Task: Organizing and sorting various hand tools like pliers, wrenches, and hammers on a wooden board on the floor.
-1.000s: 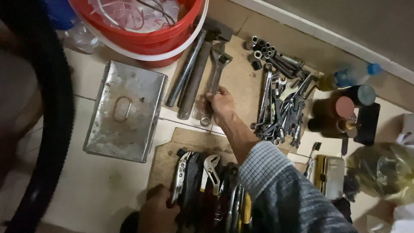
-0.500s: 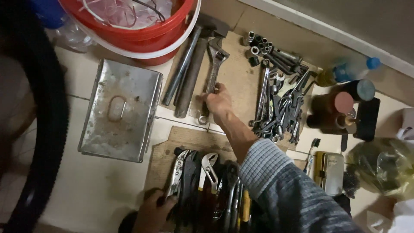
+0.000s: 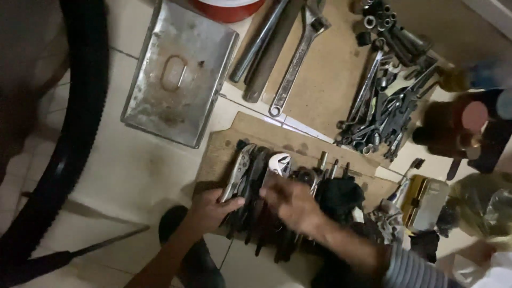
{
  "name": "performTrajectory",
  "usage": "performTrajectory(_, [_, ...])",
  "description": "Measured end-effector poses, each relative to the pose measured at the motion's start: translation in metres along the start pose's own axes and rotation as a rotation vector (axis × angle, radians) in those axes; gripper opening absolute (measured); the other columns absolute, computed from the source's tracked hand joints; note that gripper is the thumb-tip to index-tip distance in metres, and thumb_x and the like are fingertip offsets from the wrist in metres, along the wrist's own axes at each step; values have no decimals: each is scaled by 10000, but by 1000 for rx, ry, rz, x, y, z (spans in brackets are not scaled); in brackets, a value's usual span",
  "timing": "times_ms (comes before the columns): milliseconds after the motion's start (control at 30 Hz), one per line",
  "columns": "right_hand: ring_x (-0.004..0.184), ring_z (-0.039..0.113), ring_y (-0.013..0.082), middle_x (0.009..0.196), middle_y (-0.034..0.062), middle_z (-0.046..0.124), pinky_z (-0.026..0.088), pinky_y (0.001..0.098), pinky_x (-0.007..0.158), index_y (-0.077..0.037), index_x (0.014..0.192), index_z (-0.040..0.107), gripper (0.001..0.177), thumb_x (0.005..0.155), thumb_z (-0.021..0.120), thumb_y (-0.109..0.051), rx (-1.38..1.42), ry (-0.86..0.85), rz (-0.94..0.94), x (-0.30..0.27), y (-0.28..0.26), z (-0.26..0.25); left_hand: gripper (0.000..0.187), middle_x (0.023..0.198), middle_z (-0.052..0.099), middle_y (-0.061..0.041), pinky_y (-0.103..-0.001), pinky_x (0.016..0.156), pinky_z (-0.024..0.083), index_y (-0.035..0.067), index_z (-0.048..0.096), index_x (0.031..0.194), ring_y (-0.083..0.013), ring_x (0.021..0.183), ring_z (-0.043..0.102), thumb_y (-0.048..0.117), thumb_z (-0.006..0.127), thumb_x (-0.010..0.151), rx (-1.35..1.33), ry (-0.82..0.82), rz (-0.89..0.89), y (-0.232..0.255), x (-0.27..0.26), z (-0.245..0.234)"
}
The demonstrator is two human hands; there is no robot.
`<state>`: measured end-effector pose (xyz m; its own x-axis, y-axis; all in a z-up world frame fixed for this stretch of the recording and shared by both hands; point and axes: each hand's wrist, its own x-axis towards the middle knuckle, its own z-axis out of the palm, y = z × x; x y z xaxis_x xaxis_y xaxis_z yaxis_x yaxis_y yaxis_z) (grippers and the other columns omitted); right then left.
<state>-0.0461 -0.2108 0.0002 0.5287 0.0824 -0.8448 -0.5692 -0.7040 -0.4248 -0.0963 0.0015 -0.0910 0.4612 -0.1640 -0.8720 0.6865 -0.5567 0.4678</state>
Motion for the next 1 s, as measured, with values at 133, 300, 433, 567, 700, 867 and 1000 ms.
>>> performTrajectory(133, [706, 730, 154, 1017, 64, 774, 559, 326, 717, -147, 1296, 609, 586, 907, 548, -581, 83, -150, 213, -8, 27, 50, 604, 675, 302, 24, -333, 663, 335, 160, 305, 688, -154, 622, 351, 352, 847, 875, -227, 17, 98, -35, 18, 12])
performTrajectory(300, [1042, 699, 244, 1153, 32, 741, 517, 395, 883, -216, 1235, 570, 393, 871, 617, -359, 127, -24, 135, 5, 49, 85, 391, 758, 625, 13, -287, 798, 460, 93, 616, 766, -131, 764, 593, 435, 784, 851, -146, 45, -78, -19, 12, 17])
performTrajectory(433, [715, 762, 207, 997, 58, 745, 617, 328, 661, -150, 1233, 528, 347, 967, 506, -372, 171, -10, 86, 0, 31, 76, 286, 828, 727, 2, -244, 818, 539, 134, 718, 858, -110, 787, 707, 418, 743, 880, 19, 86, 311, -102, 66, 51])
performTrajectory(567, [635, 712, 179, 794, 53, 734, 547, 341, 616, -125, 1076, 571, 397, 977, 532, -507, 77, 20, 55, 10, 38, 78, 529, 1272, 747, -47, -347, 1046, 494, 145, 690, 1263, -210, 1186, 692, 357, 740, 781, -402, -112, -182, 29, -25, 1])
performTrajectory(700, [756, 689, 140, 876, -1, 692, 522, 305, 686, -203, 953, 630, 277, 843, 721, -440, 267, 181, 33, 7, 43, 76, 347, 1155, 804, -86, -348, 1005, 601, 49, 784, 1135, -205, 1066, 752, 107, 792, 793, -601, -111, 243, 12, -13, 6])
performTrajectory(867, [857, 656, 186, 939, 51, 661, 571, 348, 738, -140, 961, 553, 290, 862, 748, -329, 638, 87, 214, -8, 5, 56, 356, 1008, 754, -102, -424, 717, 611, 57, 736, 1199, -227, 813, 698, 212, 710, 880, -818, -256, -279, 38, -29, -2])
performTrajectory(1000, [869, 645, 222, 947, 88, 662, 506, 372, 726, -121, 1089, 514, 464, 767, 803, -288, 824, 128, 272, -5, -4, 48, 404, 1015, 733, -138, -440, 654, 581, 104, 691, 1265, -283, 873, 702, 265, 668, 896, -813, -224, -297, 53, -39, 0])
